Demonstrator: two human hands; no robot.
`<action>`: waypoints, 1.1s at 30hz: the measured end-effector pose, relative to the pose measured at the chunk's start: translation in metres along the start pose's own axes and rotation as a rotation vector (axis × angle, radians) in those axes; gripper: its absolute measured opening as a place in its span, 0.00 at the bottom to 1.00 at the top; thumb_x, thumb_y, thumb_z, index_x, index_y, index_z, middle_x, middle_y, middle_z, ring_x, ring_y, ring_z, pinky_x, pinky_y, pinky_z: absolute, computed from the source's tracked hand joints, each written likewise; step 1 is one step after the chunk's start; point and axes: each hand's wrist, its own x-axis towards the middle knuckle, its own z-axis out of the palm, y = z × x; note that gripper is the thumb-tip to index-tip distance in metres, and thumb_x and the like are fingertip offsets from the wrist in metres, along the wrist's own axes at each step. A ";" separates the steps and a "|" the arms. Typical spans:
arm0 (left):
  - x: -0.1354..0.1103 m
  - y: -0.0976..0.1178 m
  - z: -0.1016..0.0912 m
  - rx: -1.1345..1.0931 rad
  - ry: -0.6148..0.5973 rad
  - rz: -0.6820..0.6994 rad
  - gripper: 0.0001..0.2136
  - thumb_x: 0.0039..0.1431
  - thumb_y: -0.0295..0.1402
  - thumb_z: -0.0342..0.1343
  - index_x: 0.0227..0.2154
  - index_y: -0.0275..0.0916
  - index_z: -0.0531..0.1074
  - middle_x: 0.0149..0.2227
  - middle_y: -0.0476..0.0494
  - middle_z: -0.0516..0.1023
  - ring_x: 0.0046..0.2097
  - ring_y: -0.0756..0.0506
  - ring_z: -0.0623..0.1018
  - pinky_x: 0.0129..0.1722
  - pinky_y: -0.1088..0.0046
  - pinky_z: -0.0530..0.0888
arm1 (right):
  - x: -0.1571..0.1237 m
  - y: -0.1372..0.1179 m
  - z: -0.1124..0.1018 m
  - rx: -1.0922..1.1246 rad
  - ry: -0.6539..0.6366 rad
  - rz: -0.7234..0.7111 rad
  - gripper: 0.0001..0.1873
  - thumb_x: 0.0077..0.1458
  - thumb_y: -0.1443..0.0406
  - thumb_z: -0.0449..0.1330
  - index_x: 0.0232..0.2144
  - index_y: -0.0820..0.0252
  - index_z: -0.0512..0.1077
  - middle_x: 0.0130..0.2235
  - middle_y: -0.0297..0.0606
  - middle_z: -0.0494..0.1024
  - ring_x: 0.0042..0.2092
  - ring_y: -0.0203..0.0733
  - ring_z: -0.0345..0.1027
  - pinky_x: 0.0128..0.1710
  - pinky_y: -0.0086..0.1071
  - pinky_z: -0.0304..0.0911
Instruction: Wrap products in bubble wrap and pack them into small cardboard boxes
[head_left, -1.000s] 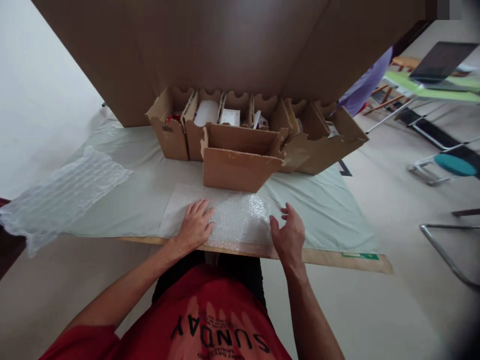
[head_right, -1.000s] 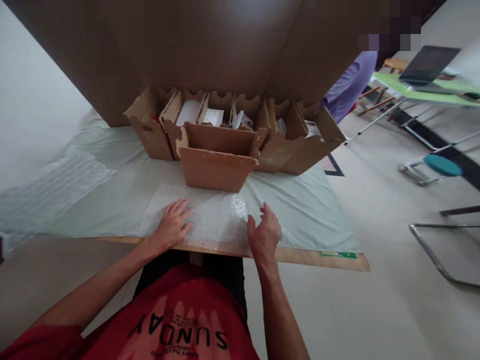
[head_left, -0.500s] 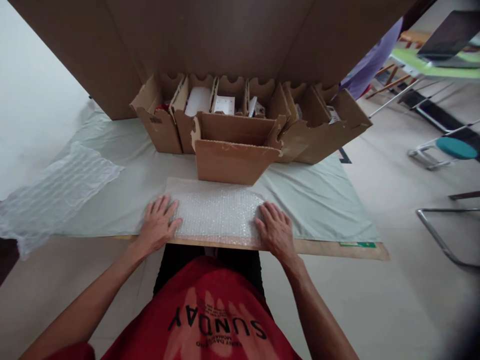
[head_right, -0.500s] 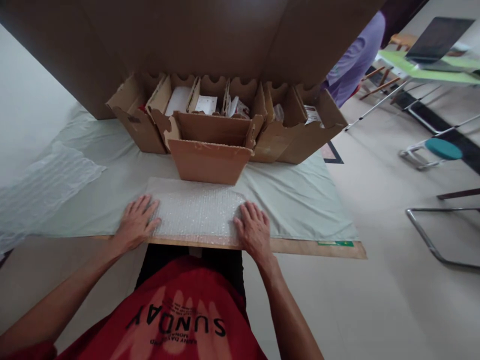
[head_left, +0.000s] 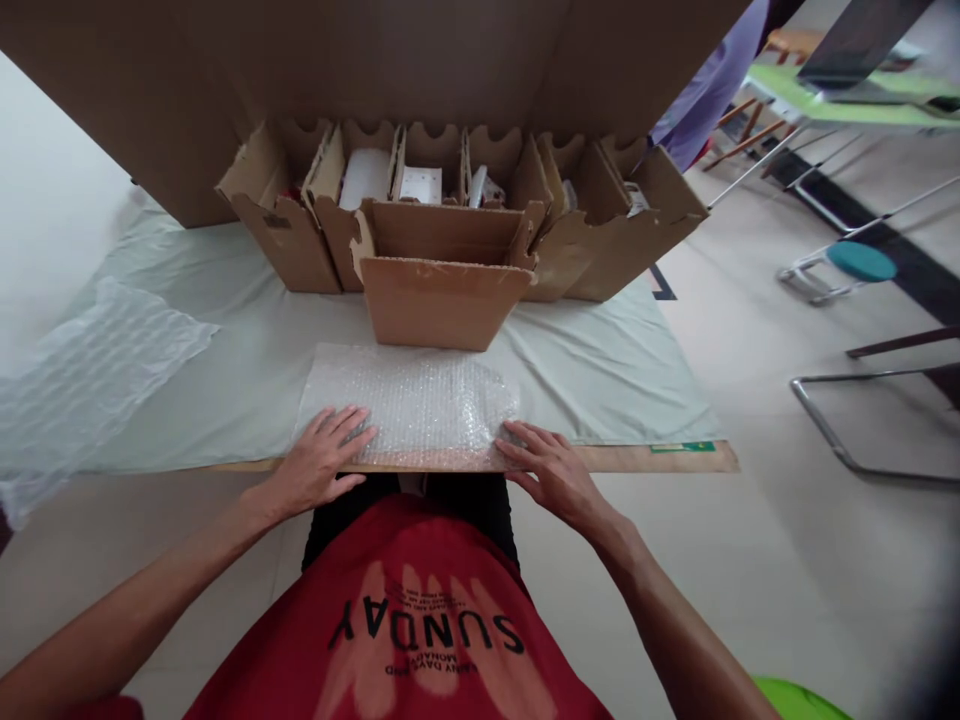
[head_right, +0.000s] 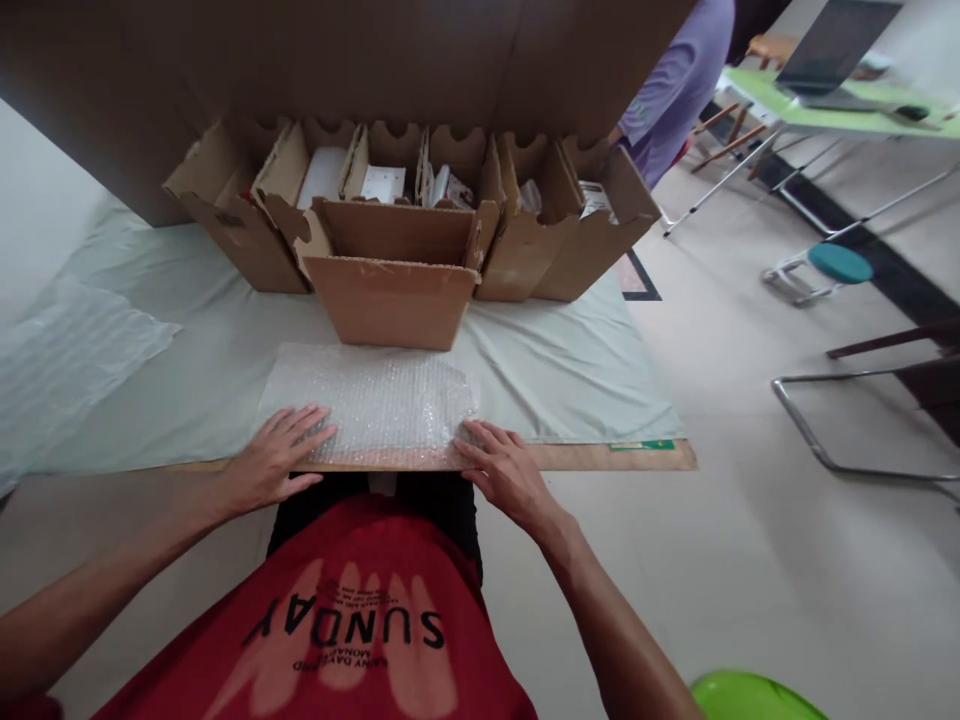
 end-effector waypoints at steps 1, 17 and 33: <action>-0.002 -0.001 -0.002 -0.003 0.000 0.009 0.29 0.59 0.38 0.61 0.63 0.42 0.67 0.69 0.32 0.64 0.69 0.31 0.63 0.67 0.46 0.59 | -0.001 0.000 -0.003 0.016 0.003 -0.005 0.18 0.62 0.65 0.60 0.53 0.52 0.77 0.62 0.44 0.73 0.62 0.55 0.66 0.54 0.51 0.66; 0.028 -0.041 -0.065 -0.634 -0.204 -0.395 0.13 0.58 0.41 0.54 0.36 0.41 0.79 0.35 0.48 0.83 0.34 0.46 0.79 0.35 0.72 0.73 | 0.025 0.014 -0.032 0.810 0.363 0.472 0.22 0.59 0.48 0.58 0.25 0.58 0.76 0.28 0.36 0.79 0.32 0.41 0.71 0.36 0.34 0.65; 0.038 -0.050 -0.022 -0.655 0.177 -0.708 0.15 0.54 0.44 0.52 0.35 0.39 0.76 0.29 0.46 0.80 0.31 0.45 0.78 0.33 0.71 0.73 | 0.040 0.005 0.004 0.418 0.447 0.693 0.20 0.53 0.49 0.55 0.28 0.58 0.74 0.29 0.42 0.81 0.32 0.46 0.73 0.36 0.37 0.64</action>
